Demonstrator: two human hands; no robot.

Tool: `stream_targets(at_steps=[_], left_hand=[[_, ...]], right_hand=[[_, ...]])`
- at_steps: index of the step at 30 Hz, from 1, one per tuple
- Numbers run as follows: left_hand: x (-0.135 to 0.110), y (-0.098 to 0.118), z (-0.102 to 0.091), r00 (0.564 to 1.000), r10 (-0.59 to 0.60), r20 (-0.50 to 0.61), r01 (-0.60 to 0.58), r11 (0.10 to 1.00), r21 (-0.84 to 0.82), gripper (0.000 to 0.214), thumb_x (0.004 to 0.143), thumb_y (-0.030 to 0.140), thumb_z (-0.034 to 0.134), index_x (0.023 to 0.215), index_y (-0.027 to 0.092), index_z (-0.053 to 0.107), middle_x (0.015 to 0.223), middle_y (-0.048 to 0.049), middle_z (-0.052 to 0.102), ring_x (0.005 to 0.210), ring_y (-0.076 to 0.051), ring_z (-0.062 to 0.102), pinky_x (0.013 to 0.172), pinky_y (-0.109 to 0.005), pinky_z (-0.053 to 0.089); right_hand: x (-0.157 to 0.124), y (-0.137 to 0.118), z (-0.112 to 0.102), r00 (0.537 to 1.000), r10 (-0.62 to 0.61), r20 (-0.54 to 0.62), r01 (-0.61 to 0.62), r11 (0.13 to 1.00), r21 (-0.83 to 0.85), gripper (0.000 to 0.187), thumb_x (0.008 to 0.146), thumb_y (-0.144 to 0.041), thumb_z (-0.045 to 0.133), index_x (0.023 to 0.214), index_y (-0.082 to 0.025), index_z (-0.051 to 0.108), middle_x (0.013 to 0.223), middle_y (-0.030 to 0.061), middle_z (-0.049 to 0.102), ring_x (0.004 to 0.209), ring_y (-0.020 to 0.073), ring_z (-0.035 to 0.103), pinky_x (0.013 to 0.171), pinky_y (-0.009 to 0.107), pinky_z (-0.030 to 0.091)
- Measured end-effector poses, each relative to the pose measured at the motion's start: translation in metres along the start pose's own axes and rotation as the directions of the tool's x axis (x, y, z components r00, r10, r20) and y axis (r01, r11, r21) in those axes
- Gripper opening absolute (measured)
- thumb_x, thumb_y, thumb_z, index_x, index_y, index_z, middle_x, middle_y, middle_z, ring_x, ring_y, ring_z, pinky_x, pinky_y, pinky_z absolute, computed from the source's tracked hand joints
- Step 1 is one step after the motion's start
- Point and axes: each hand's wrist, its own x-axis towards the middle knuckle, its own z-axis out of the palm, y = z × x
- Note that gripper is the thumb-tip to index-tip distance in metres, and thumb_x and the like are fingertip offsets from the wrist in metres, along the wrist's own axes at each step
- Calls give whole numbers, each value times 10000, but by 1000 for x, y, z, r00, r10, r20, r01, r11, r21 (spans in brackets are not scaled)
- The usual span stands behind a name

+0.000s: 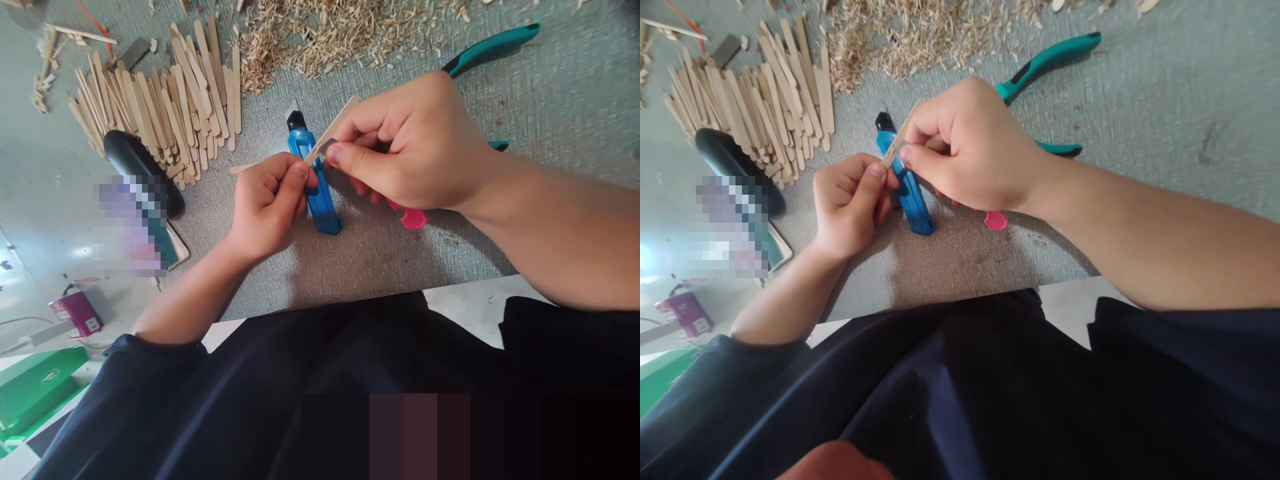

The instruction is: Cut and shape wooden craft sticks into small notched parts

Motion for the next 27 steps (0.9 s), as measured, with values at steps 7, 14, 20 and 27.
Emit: stream_targets(at_steps=[7,14,20,27], left_hand=[[4,3,-5,999,18,46,-16,999,-50,775,1090,981,448,860,280,688,500,59,500,391,-87,471,424,-273,395],[4,-4,-6,998,8,66,-5,999,-43,747,1102,959,465,919,285,732,524,54,541,444,-107,549,464,-291,479],[-3,0,3,1000,-20,-13,20,999,38,699,1135,915,456,982,290,729,595,45,612,530,-116,634,555,-302,555],[-6,-3,10,986,31,-165,-27,999,24,645,1162,844,542,932,276,742,543,64,567,435,-86,524,461,-271,421]], right_hand=[[1,12,-6,996,-91,10,91,993,-70,310,1069,-258,880,766,-254,813,658,-65,726,712,96,707,647,238,494],[4,18,-1,985,-174,-18,171,977,-128,359,1113,-439,847,800,-276,782,632,-43,675,637,126,584,626,296,468],[-1,9,6,996,-87,-14,87,995,45,455,1141,-545,799,796,-258,727,569,-60,633,489,97,536,524,286,432],[2,12,5,984,-129,-127,135,990,43,331,1041,-226,776,732,-283,671,530,-72,611,465,109,533,505,323,383]])
